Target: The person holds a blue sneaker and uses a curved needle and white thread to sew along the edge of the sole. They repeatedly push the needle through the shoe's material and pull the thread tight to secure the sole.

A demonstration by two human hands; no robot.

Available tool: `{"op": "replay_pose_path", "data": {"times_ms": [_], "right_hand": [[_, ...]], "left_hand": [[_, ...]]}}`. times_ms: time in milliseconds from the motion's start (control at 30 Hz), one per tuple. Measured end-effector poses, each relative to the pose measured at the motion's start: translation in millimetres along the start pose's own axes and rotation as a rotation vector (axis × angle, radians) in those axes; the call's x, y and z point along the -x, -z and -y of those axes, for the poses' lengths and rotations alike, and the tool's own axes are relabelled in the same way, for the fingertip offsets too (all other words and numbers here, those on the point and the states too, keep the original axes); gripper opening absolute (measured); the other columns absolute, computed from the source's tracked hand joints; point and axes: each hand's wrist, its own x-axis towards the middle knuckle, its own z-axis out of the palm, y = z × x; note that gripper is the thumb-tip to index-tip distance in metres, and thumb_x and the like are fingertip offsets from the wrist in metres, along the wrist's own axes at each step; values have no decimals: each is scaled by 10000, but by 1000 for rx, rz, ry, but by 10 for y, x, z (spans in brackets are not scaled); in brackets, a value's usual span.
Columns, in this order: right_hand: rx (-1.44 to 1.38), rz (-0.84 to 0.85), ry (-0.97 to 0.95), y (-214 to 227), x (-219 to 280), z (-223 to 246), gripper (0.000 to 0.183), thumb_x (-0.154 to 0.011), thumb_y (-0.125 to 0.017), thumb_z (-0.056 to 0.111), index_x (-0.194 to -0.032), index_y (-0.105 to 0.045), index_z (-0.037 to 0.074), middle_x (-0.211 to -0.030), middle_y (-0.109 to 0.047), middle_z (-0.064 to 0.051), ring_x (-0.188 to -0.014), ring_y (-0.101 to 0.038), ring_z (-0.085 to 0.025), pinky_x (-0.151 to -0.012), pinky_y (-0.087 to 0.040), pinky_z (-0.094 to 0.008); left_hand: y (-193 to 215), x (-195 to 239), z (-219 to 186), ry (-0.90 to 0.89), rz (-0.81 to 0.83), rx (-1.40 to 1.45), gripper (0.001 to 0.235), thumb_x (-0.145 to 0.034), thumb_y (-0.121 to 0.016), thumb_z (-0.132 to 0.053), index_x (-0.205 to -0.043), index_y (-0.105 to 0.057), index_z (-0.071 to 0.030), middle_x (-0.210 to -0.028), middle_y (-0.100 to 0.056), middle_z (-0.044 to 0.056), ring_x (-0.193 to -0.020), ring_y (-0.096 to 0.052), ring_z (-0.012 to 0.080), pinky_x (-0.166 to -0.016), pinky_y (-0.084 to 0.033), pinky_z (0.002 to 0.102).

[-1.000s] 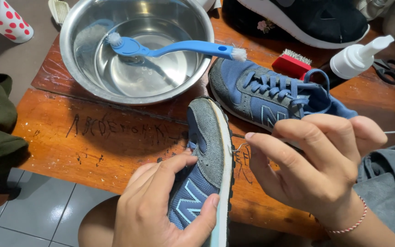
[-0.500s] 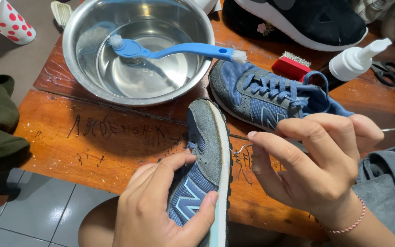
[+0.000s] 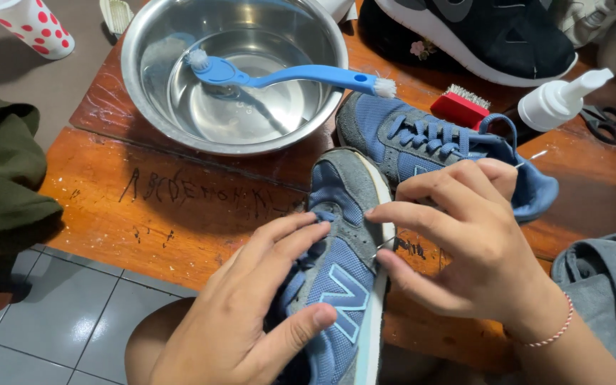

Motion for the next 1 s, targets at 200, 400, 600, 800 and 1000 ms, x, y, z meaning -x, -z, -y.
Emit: {"op": "replay_pose_path", "data": {"times_ms": [200,400,600,800,1000], "right_hand": [[77,-41,31,69,-12,-47,128,-828,-711,110,-927,-705,192,-882,-677,35,-769,-559,-199,-886,-256,-422],[68,-23,-18,133,-33,9,118,-848,-693,73,-921,-726,159,-856,-720,34,-693,-556,-176,-821,-294,-392],[-20,258,-181,114,34,-106,298,-831,-708,230,-1126,-752,215,-660,-598,83,-626,-519,-135,-864,-298,-372],[339,93,-35,180,73,-75,251,-871,-763,128,-1112,-723,186,-1034,-733,37,-793,-580,-196,-861,-315,-396],[-212,168,-139,335,12,186,319,-779,-804,383,-1032,-751,196,-803,-725,112,-696,-602,-65,-871,-331,-297]], "left_hand": [[147,-111,205,-84,-47,213,288,-998,-514,-172,-1239,-653,-98,-1392,-622,107,-1222,-656,167,-905,-562,274],[76,-106,468,-196,118,-73,741,-715,-698,-33,-1428,-502,-90,-1498,-517,158,-1393,-484,327,-1102,-344,470],[-147,-182,396,-193,34,-132,1255,-537,-1046,-360,-1562,-351,-158,-1502,-375,190,-1400,-416,390,-1098,-348,531],[-115,-268,493,-145,37,-186,1585,-419,-1098,-572,-1634,-151,-198,-1701,-63,147,-1554,-35,475,-1133,-84,742],[-47,-371,699,-33,-30,18,1441,-472,-1025,-439,-1613,-202,-128,-1479,-469,205,-1405,-429,363,-1122,-364,472]]}}
